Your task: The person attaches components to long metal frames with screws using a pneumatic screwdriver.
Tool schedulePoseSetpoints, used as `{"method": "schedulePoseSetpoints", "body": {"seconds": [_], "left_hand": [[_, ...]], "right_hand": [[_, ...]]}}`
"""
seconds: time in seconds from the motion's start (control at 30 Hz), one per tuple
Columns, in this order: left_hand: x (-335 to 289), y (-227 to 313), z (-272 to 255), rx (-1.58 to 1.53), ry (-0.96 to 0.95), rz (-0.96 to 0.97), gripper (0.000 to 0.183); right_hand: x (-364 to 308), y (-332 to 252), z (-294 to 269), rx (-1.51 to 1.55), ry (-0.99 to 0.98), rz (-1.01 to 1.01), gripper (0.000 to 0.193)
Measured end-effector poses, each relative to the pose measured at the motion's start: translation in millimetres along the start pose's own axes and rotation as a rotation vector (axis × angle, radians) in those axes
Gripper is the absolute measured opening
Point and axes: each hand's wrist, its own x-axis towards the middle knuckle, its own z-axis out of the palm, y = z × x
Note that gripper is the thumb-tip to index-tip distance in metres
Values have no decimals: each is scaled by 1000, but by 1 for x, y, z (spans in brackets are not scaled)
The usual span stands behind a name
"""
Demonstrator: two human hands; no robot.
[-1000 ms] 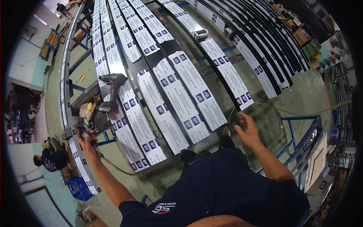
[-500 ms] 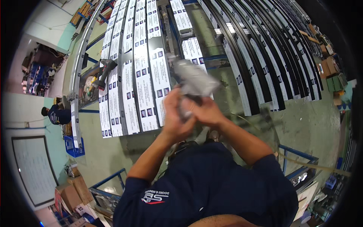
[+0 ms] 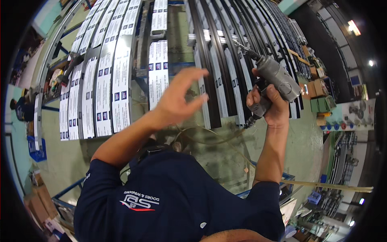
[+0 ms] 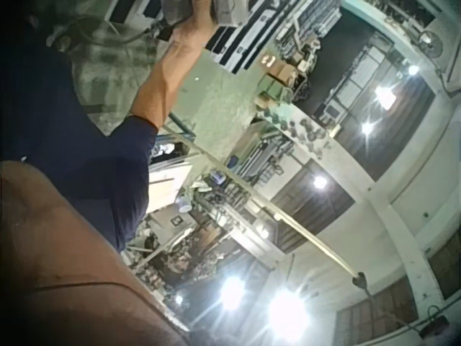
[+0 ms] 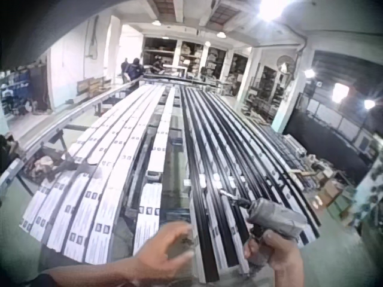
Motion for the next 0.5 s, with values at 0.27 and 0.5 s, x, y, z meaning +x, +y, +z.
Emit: {"method": "schedulePoseSetpoints", "body": {"seconds": [0.27, 0.5], "left_hand": [[62, -176, -98, 230, 248, -290, 50], [128, -330, -150, 137, 76, -234, 44]], "right_hand": [[118, 39, 36, -171, 173, 213, 34], [287, 118, 71, -436, 55, 385, 20]]}}
